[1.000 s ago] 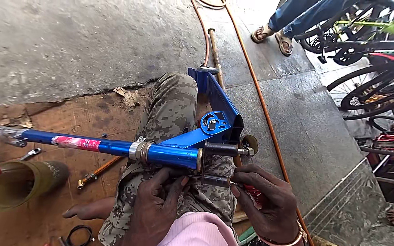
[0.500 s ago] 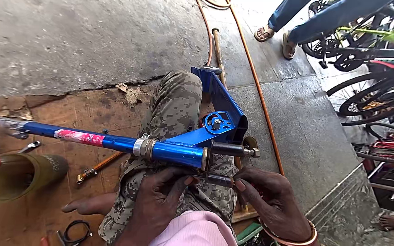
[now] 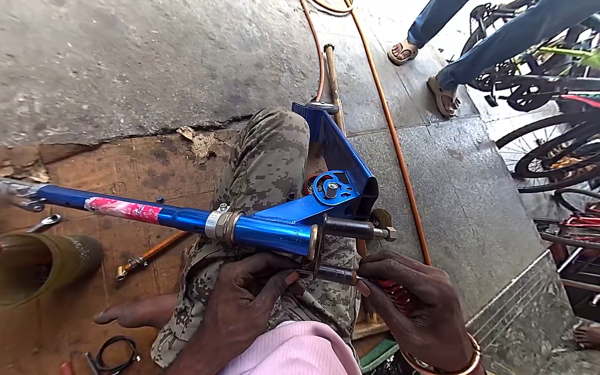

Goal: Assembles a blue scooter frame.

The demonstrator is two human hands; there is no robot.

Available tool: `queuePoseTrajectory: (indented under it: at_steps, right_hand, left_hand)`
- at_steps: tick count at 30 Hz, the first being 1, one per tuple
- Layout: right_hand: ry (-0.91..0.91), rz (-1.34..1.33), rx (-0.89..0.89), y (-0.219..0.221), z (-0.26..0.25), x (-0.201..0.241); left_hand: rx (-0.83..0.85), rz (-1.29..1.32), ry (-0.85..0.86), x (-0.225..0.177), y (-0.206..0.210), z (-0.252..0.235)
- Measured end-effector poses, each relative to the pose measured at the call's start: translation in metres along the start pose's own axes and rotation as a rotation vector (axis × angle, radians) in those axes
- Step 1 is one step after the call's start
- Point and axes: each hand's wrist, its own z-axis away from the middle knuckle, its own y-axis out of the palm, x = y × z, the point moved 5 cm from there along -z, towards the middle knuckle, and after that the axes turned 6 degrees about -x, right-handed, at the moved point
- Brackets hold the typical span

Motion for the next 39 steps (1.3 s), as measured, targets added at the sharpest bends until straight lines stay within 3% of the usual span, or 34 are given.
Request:
queuePoseTrajectory:
  at_steps: [3,8,12,19,26,30,34,37,39]
  right_hand:
    - [0.063,-0.028,0.003,0.002,0.0,0.0]
    - [0.045,-0.058,0.026,0.004,-0.003,0.0]
    - [0.043,-0.072,0.02,0.007,-0.003,0.0]
    - [0.079,-0.15,-0.037,0.009,0.0,-0.004]
    - [0.048,-0.187,-0.052,0.016,-0.003,-0.004]
    - [0.059,-0.211,-0.061,0.015,-0.001,-0.006]
    - [0.211,-0.469,-0.116,0.001,0.012,-0.024]
    - [0.454,-0.664,-0.168,-0.004,0.034,-0.06]
    - [0.635,-0.654,-0.243,-0.007,0.056,-0.087]
  left_hand:
    - [-0.033,-0.009,0.015,0.0,0.001,-0.001]
    - [0.07,0.046,-0.054,-0.002,0.011,0.0]
    - [0.252,0.317,-0.182,0.004,0.028,-0.004]
    - [0.615,0.776,-0.448,0.01,0.02,-0.029]
    - [0.753,0.73,-0.413,0.016,0.028,-0.041]
    - [0.717,0.771,-0.429,0.023,0.037,-0.047]
    - [0.809,0.898,-0.471,0.018,0.047,-0.049]
    - [0.82,0.971,-0.498,0.015,0.049,-0.048]
    - [0.773,1.04,-0.508,0.016,0.05,-0.048]
